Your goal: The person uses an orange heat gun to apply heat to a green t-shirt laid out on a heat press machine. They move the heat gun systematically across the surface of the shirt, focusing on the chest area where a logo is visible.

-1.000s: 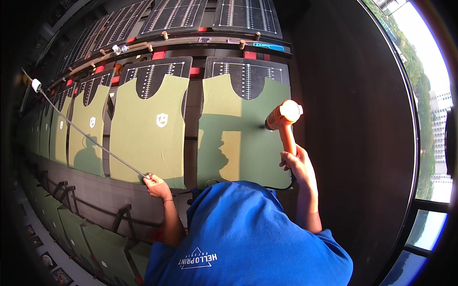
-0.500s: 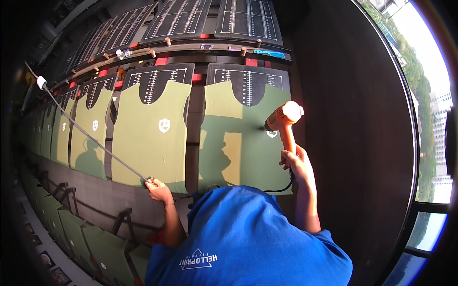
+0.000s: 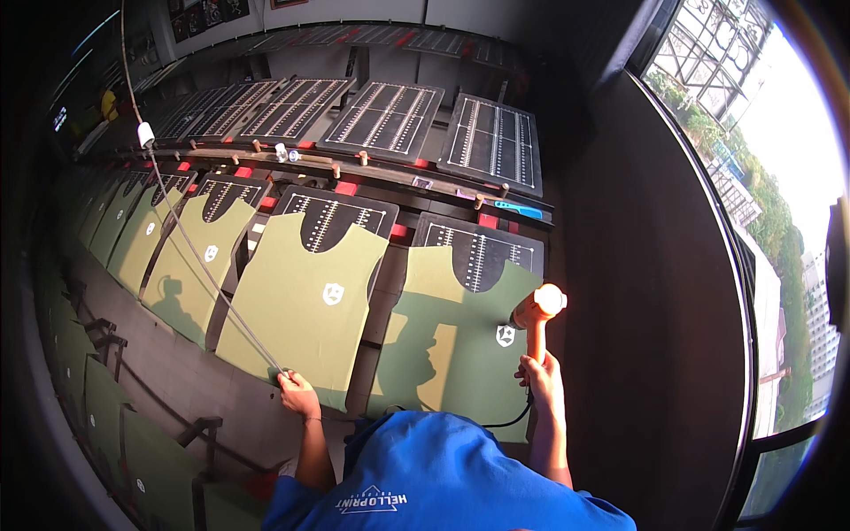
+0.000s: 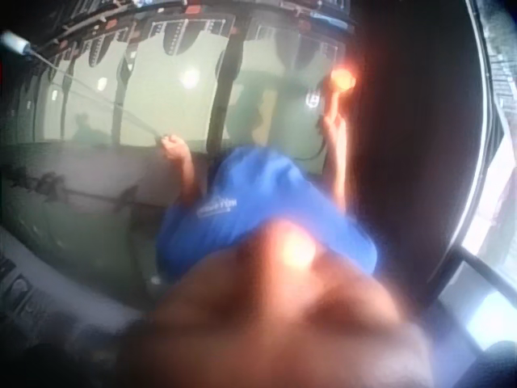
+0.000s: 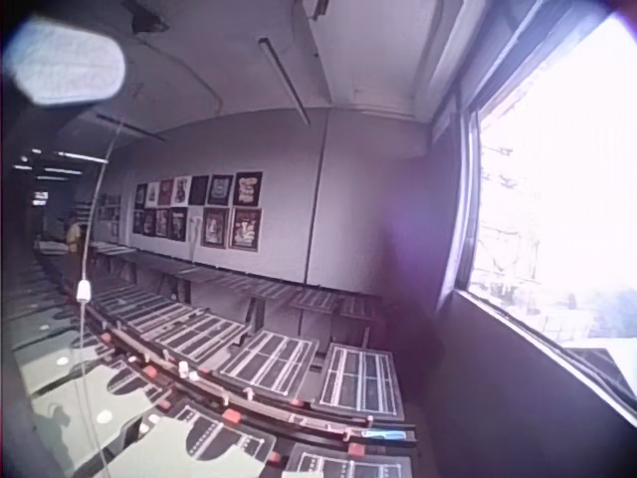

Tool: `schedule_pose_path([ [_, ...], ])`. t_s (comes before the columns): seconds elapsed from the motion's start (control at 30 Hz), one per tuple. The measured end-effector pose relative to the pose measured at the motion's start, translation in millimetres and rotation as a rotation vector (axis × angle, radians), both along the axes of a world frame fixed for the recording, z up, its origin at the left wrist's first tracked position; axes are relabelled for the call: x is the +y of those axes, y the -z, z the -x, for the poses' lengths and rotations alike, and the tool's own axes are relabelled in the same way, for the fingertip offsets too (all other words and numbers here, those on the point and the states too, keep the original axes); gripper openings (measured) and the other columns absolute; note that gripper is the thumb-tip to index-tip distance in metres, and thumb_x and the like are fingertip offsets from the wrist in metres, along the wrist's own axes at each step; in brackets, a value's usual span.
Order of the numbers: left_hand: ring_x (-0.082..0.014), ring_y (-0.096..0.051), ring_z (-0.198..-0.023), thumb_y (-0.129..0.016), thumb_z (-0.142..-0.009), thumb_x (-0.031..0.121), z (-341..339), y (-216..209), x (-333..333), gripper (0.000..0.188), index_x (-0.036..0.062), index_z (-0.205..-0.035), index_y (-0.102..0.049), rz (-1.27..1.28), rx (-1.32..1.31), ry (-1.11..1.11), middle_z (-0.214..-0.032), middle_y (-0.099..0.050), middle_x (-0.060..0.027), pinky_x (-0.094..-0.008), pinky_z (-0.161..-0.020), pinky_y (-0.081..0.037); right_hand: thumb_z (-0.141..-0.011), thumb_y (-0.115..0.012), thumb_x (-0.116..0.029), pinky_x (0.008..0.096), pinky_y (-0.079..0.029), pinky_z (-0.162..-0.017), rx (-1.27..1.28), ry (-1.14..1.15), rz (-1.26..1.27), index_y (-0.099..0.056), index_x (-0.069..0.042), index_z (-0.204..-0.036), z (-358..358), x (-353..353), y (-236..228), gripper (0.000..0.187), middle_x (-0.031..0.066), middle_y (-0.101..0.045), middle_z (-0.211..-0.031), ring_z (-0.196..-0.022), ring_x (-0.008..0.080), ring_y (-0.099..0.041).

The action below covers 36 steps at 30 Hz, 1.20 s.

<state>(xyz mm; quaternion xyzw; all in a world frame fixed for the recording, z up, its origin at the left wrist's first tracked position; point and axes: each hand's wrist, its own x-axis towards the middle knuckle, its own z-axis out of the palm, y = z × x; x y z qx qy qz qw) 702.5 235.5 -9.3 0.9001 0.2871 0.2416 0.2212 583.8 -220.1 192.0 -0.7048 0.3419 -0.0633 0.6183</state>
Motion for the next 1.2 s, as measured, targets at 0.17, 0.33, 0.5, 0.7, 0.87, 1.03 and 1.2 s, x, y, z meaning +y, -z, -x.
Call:
schedule_pose_path([
  [0.17, -0.0416, -0.065, -0.074, -0.051, -0.095, 0.031, 3, -3, -4, 0.026, 0.0061, -0.095, -0.055, 0.013, 0.076, -0.020, -0.080, -0.067, -0.0185, -0.0515, -0.062, -0.049, -0.087, -0.062, -0.019, 0.0271, -0.049, -0.056, -0.041, -0.046, -0.053, -0.057, -0.003, -0.089, 11, -11, -2, 0.017, 0.0042, -0.059, -0.072, -0.062, 0.0147, -0.063],
  [0.33, -0.0433, -0.065, -0.081, -0.050, -0.097, 0.034, 1, 0, 7, 0.030, 0.0044, -0.099, -0.057, 0.090, 0.117, 0.024, -0.086, -0.068, -0.0209, -0.0531, -0.070, -0.049, -0.087, -0.061, -0.018, 0.0275, -0.049, -0.055, -0.003, -0.035, -0.025, -0.057, -0.003, -0.088, 25, -1, -13, 0.015, 0.0039, -0.059, -0.069, -0.059, 0.0147, -0.061],
  [0.5, -0.0464, -0.062, -0.088, -0.045, -0.100, 0.035, 7, -4, 54, 0.037, 0.0001, -0.094, -0.057, 0.196, 0.153, 0.076, -0.092, -0.067, -0.0236, -0.0542, -0.078, -0.047, -0.087, -0.061, -0.018, 0.0279, -0.048, -0.055, -0.004, -0.022, -0.100, -0.057, -0.004, -0.089, 45, 11, -23, 0.015, 0.0035, -0.058, -0.068, -0.059, 0.0143, -0.061],
  [0.7, -0.0488, -0.060, -0.085, -0.042, -0.100, 0.037, 10, 10, 151, 0.043, -0.0023, -0.090, -0.057, 0.057, 0.168, -0.051, -0.088, -0.065, -0.0264, -0.0558, -0.077, -0.046, -0.087, -0.060, -0.018, 0.0276, -0.049, -0.055, -0.031, 0.019, -0.123, -0.056, -0.001, -0.095, 38, 56, -26, 0.019, 0.0039, -0.058, -0.067, -0.059, 0.0145, -0.061],
  [0.87, -0.0493, -0.060, -0.085, -0.043, -0.101, 0.034, -16, 41, 241, 0.043, -0.0036, -0.088, -0.057, 0.081, 0.113, -0.091, -0.087, -0.064, -0.0281, -0.0556, -0.076, -0.046, -0.087, -0.060, -0.017, 0.0268, -0.049, -0.055, -0.038, -0.068, -0.128, -0.056, 0.001, -0.105, 2, 129, -18, 0.026, 0.0047, -0.057, -0.066, -0.059, 0.0153, -0.062],
  [1.03, -0.0504, -0.058, -0.083, -0.044, -0.101, 0.032, -54, 62, 329, 0.041, -0.0042, -0.087, -0.056, 0.179, 0.113, 0.054, -0.085, -0.061, -0.0305, -0.0556, -0.073, -0.043, -0.086, -0.064, -0.023, 0.0272, -0.050, -0.057, -0.104, -0.078, -0.261, -0.055, 0.002, -0.116, -76, 260, -8, 0.039, 0.0049, -0.060, -0.072, -0.061, 0.0159, -0.063],
  [1.2, -0.0500, -0.056, -0.080, -0.047, -0.100, 0.032, -69, 64, 394, 0.040, -0.0043, -0.084, -0.054, 0.314, 0.274, 0.354, -0.081, -0.059, -0.0295, -0.0542, -0.070, -0.042, -0.089, -0.064, -0.023, 0.0276, -0.049, -0.058, -0.090, -0.085, -0.379, -0.056, 0.001, -0.119, -142, 384, -19, 0.039, 0.0044, -0.060, -0.074, -0.063, 0.0150, -0.063],
])
